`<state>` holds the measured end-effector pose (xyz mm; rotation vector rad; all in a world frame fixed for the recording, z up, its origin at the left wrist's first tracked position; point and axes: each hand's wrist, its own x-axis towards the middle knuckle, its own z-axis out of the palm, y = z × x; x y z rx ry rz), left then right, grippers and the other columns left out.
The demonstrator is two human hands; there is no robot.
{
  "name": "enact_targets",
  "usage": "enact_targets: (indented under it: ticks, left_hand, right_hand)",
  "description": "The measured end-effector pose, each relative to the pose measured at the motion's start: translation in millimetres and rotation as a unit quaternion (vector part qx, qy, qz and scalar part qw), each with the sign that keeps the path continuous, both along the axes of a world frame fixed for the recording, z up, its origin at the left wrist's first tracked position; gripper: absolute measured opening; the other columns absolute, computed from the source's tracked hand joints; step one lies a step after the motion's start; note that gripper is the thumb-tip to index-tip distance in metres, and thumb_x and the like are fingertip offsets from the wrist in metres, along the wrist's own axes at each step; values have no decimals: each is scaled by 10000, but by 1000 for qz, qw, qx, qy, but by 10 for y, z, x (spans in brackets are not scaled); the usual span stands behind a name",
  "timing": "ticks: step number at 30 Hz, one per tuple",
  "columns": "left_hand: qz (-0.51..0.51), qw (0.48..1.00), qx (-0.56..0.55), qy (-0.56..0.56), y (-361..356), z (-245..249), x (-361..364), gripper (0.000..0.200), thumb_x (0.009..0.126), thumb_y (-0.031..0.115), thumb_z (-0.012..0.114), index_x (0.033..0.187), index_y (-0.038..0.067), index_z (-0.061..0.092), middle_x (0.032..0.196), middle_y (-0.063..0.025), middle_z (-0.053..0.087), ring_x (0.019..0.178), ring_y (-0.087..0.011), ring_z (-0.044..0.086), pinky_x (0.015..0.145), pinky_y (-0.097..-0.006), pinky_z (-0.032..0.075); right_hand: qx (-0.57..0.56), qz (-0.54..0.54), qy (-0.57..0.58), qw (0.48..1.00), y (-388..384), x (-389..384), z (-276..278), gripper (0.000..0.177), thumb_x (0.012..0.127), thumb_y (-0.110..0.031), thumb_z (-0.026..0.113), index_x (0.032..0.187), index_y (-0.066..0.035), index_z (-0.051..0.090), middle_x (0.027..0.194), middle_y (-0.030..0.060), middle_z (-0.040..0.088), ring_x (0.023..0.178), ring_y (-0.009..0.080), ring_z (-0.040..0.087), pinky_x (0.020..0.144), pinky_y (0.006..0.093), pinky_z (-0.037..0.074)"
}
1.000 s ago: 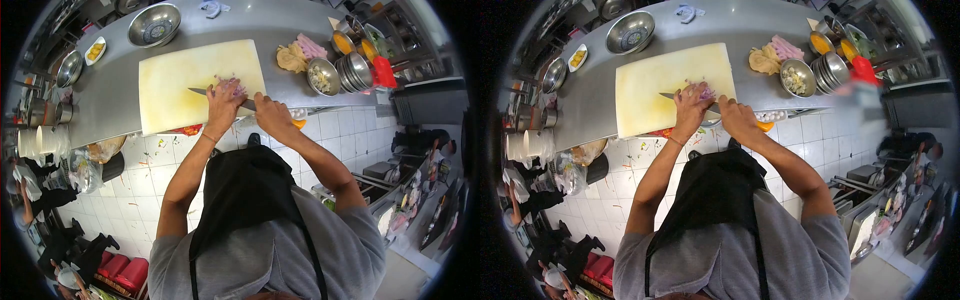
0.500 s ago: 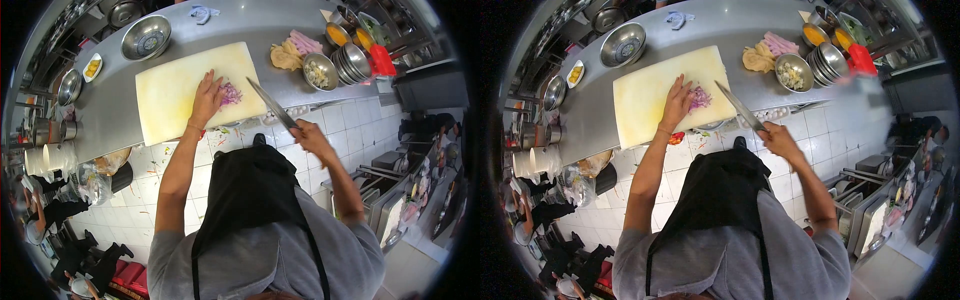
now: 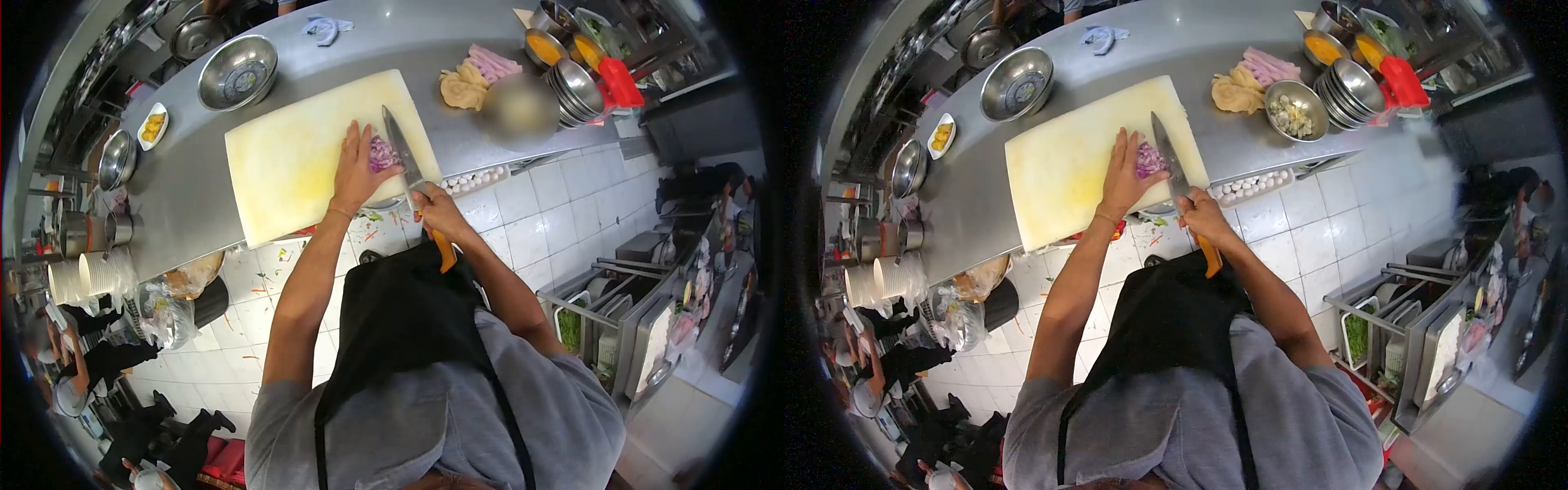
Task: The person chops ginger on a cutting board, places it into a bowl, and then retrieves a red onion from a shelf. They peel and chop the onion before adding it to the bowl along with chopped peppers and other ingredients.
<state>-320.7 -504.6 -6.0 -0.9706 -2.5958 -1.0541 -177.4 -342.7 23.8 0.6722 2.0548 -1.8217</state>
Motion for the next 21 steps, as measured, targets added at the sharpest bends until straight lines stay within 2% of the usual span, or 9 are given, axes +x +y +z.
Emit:
enact_targets:
  ticks: [1, 2, 5, 6, 10, 13, 16, 21]
  left_hand:
    - [9, 1000, 4, -5, 62, -48, -49, 1003, 716, 569, 808, 1451, 2, 427, 1559, -308, 271, 1447, -458, 271, 1180, -503, 271]
    - [15, 1000, 23, 12, 126, -47, -66, 950, 702, 575, 816, 1401, 9, 509, 1524, -300, 347, 1421, -470, 317, 1173, -509, 282]
    - [33, 999, 28, 9, 227, -35, -15, 813, 720, 529, 825, 1317, 21, 609, 1494, -284, 412, 1406, -464, 353, 1174, -499, 281]
    - [49, 998, 36, 24, 258, -15, -8, 692, 735, 504, 816, 1216, 24, 684, 1402, -287, 515, 1370, -463, 404, 1160, -506, 304]
    - [84, 995, 55, 5, 323, -30, -33, 601, 787, 430, 776, 1190, -7, 686, 1346, -265, 568, 1326, -459, 450, 1137, -502, 339]
    - [108, 990, 90, -5, 351, -159, -62, 506, 835, 344, 725, 1177, -26, 683, 1332, -238, 585, 1305, -436, 473, 1129, -484, 355]
    - [144, 980, 135, -33, 358, -217, -50, 413, 866, 257, 685, 1149, -44, 687, 1312, -226, 603, 1300, -398, 493, 1127, -443, 372]
    - [197, 955, 212, -68, 334, -245, -39, 272, 873, 114, 655, 1085, -49, 708, 1248, -222, 646, 1250, -358, 562, 1074, -407, 440]
  right_hand:
    - [13, -6, 2, 1000, -48, -26, -25, 218, 1044, -246, 500, 1066, -29, 514, 686, 72, 588, 411, 129, 486, 375, 305, 422]
    - [25, -11, 4, 1000, -106, -52, -40, 210, 1038, -235, 509, 1036, -26, 509, 659, 78, 598, 409, 142, 499, 375, 318, 421]
    - [36, -20, 8, 999, -191, -88, -24, 213, 1033, -231, 521, 991, -22, 504, 629, 86, 607, 414, 161, 521, 381, 336, 429]
    - [30, -22, 3, 999, -214, -91, 15, 212, 1033, -229, 520, 995, -21, 503, 632, 86, 608, 415, 161, 522, 381, 337, 430]
    - [43, -13, -25, 999, -309, -166, -32, 203, 1036, -225, 515, 1038, -23, 506, 640, 88, 607, 407, 161, 515, 376, 340, 429]
    - [37, 6, -16, 999, -387, -216, -29, 188, 1051, -235, 494, 1065, -51, 457, 666, 63, 564, 380, 118, 443, 339, 299, 409]
    - [-8, -3, -2, 1000, -436, -216, -153, 188, 1040, -236, 514, 1083, -53, 495, 631, 67, 585, 389, 140, 499, 334, 309, 403]
    - [-16, 10, -8, 1000, -627, -293, -178, 142, 1046, -215, 496, 1089, -80, 495, 626, 56, 571, 384, 123, 486, 324, 299, 392]
